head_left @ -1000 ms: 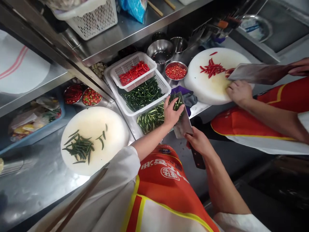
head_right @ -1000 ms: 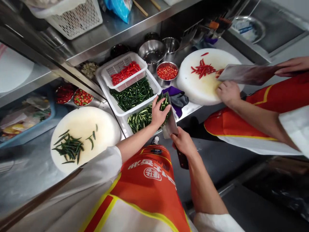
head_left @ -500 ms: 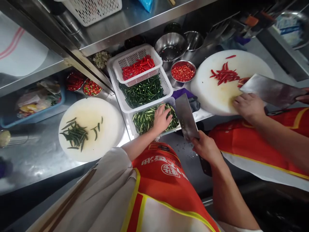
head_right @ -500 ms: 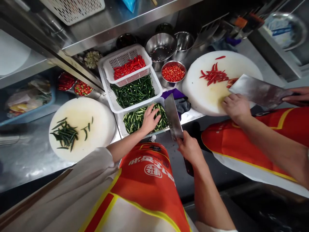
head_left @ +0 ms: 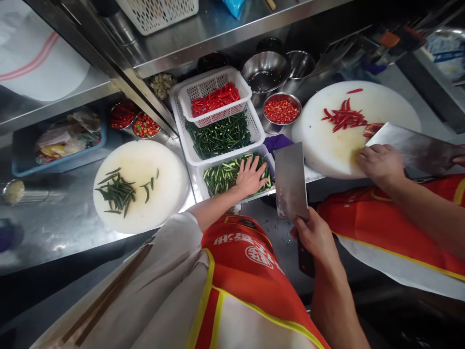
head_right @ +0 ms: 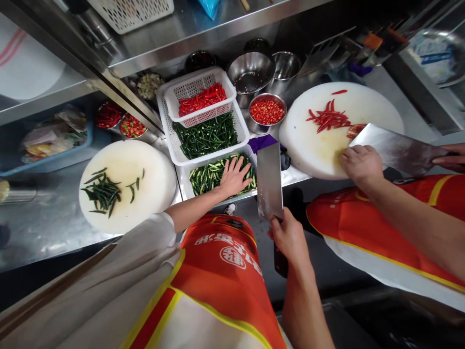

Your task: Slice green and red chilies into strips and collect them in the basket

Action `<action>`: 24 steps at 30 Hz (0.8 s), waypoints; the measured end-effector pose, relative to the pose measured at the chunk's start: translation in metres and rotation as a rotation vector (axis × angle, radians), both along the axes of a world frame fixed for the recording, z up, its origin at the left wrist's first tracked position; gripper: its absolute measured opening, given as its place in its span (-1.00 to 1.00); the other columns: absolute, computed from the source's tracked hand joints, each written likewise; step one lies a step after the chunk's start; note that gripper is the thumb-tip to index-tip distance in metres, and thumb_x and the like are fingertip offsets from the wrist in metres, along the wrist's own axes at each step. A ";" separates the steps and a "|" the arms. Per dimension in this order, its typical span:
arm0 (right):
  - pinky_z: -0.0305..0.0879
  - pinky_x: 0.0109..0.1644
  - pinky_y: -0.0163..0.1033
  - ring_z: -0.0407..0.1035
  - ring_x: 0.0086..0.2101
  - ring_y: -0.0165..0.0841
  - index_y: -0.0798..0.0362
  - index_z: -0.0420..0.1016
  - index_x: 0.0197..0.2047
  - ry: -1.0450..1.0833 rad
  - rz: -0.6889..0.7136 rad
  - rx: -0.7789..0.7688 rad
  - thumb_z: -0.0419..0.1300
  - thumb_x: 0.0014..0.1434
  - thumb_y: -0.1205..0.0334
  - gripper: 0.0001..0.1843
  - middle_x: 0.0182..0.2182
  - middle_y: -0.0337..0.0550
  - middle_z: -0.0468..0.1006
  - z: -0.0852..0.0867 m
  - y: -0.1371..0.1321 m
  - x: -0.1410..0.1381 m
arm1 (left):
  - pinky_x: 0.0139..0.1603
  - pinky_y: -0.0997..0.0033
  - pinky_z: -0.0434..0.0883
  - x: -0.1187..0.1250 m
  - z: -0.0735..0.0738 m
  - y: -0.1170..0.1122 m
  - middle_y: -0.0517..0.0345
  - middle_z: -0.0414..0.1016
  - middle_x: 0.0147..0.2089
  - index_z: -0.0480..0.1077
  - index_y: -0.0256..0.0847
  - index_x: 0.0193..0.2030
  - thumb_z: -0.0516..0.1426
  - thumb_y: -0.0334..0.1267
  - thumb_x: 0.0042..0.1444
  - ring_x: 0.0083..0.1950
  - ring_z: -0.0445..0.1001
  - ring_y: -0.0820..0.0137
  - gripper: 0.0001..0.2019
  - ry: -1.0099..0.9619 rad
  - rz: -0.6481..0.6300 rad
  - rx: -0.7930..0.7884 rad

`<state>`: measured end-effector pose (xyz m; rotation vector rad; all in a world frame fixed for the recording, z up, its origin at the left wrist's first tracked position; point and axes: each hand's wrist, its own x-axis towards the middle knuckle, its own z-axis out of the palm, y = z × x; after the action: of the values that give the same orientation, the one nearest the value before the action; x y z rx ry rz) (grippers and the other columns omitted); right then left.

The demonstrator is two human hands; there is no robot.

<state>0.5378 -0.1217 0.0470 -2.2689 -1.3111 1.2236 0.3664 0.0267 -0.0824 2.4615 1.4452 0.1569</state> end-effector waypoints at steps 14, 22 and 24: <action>0.19 -0.61 -0.29 0.32 -0.65 -0.34 0.02 0.35 -0.31 0.039 -0.103 -0.050 0.17 0.05 -0.10 -0.66 -0.63 -0.22 0.51 0.003 -0.018 -0.046 | 0.30 0.20 0.25 -0.135 0.038 -0.025 0.01 0.32 0.24 0.46 -0.15 0.06 -0.06 -0.05 0.35 0.26 0.28 0.26 -0.62 -0.204 0.293 0.188; 0.23 -0.56 -0.26 0.36 -0.65 -0.30 -0.02 0.31 -0.21 0.351 0.227 -0.066 0.13 0.13 -0.11 -0.66 -0.65 -0.30 0.48 -0.038 -0.010 -0.150 | 0.21 0.18 0.27 -0.422 0.067 -0.095 -0.06 0.42 0.12 0.47 -0.23 -0.04 0.07 -0.18 0.24 0.16 0.35 0.22 -0.74 0.056 1.101 0.255; 0.26 -0.51 -0.25 0.40 -0.63 -0.28 -0.04 0.29 -0.22 0.353 0.370 -0.094 0.09 0.16 -0.07 -0.71 -0.65 -0.31 0.49 -0.044 -0.005 -0.185 | 0.16 0.18 0.30 -0.458 0.069 -0.116 -0.03 0.46 0.06 0.47 -0.21 -0.06 0.05 -0.17 0.25 0.10 0.39 0.22 -0.74 0.085 1.122 0.231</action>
<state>0.3523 -0.1263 0.0031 -1.7960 -1.5968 1.7449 -0.0911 -0.0893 -0.0132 1.4911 2.7823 0.4496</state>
